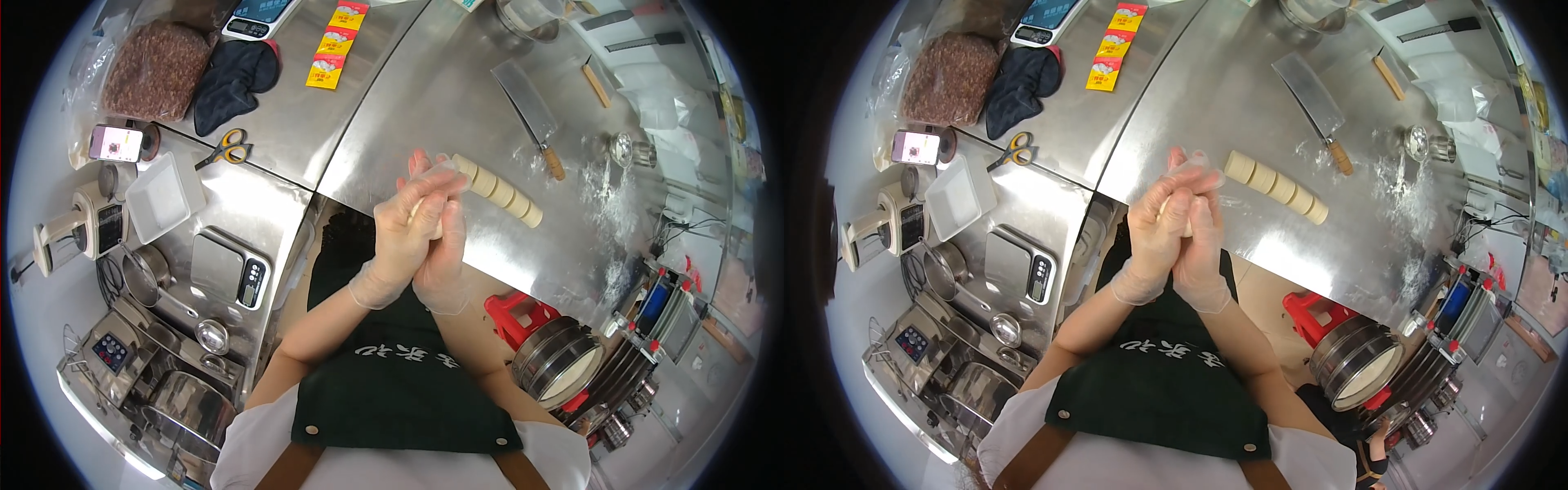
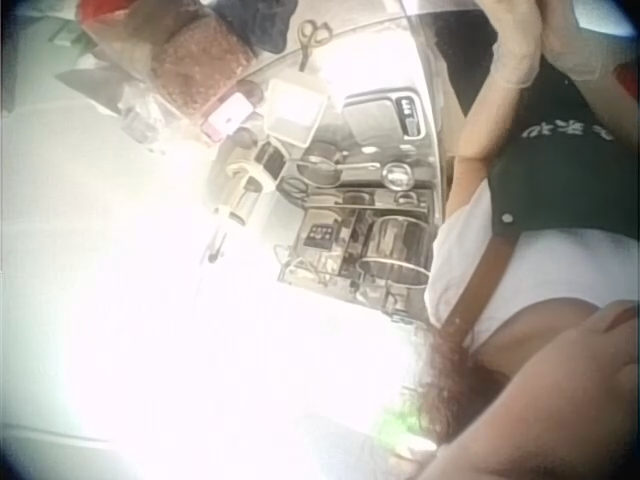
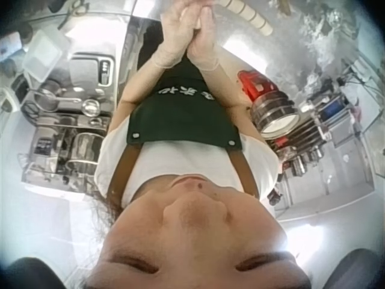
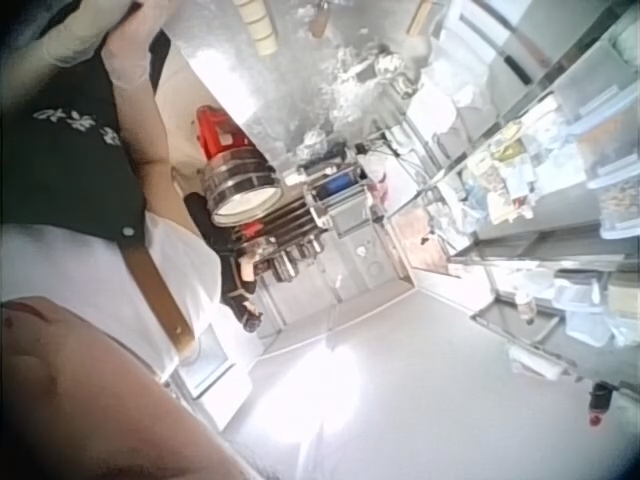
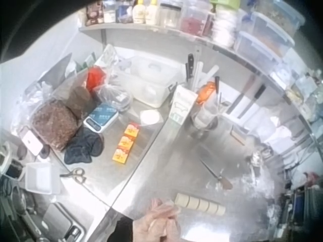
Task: Rolling and shaping dough balls and using a food processor to mix ingredients for buns.
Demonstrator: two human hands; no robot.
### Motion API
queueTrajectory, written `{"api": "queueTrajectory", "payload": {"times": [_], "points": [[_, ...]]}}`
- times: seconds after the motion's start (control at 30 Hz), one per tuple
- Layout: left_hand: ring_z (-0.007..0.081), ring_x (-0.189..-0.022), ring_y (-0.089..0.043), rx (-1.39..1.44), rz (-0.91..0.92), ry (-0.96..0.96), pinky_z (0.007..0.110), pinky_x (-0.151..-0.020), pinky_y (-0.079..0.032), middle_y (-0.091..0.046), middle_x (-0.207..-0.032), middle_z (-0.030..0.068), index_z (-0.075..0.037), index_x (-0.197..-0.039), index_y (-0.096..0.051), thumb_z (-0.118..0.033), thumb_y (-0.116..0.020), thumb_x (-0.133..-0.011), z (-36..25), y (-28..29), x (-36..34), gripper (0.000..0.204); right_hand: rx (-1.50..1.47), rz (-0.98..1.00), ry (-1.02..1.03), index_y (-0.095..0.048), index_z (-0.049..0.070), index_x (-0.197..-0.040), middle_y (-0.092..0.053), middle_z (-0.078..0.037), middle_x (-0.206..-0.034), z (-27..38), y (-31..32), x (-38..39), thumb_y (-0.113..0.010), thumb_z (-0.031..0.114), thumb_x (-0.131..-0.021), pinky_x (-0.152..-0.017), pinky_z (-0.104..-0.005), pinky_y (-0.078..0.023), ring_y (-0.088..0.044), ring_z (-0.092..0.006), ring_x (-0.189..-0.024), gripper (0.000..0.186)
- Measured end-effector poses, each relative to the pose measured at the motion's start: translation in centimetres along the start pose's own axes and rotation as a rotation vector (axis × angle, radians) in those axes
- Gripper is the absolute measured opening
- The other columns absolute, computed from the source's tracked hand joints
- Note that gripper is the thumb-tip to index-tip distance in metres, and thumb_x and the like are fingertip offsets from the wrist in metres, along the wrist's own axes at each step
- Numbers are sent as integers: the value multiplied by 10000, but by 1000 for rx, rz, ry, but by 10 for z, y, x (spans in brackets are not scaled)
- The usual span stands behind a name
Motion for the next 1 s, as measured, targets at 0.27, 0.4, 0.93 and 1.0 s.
{"api": "queueTrajectory", "payload": {"times": [0.27,0.4,0.93,1.0], "points": [[450,-1540,-140,-716,376,-325,523,-1217,-222,-394,-1567,248,-3,-1483,-475,-262,-698,-914,-53,-21,-16,664,147,267,-411,-248,-32,-1557,-373,-191,-1574,-6,-4,-4,-326,683,-1010,-1154,-484,-381,-403,-330,-1444,903],[320,-1348,-534,-59,170,-16,452,-1193,-308,-646,-1325,221,-7,-1479,-480,-407,-704,-919,-22,-13,-9,723,-20,136,-156,-198,-28,-1573,-324,-207,-1601,-15,-5,-5,-302,585,-1063,-1198,-504,-313,-346,-362,-1474,804],[466,-1491,-281,-629,234,-299,552,-1227,-135,-449,-1539,224,-43,-1555,-367,-271,-801,-710,-33,-11,-7,977,-78,-139,-49,-325,-3,-1524,-388,-151,-1554,-4,2,0,-445,628,-1012,-1186,-432,-343,-391,-294,-1442,821],[499,-1482,-279,-731,186,-404,559,-1221,-175,-428,-1551,228,-44,-1546,-385,-149,-818,-698,-43,-14,-6,958,-57,56,-183,-253,1,-1561,-398,-188,-1554,-11,8,-5,-398,500,-1073,-1204,-484,-311,-388,-320,-1450,712]]}}
Point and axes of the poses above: each hand's wrist, its own x-axis away from the middle knuckle, its own y-axis out of the back of the hand, z = x × y, the point moved 9 cm from there along -x, towards the middle knuckle
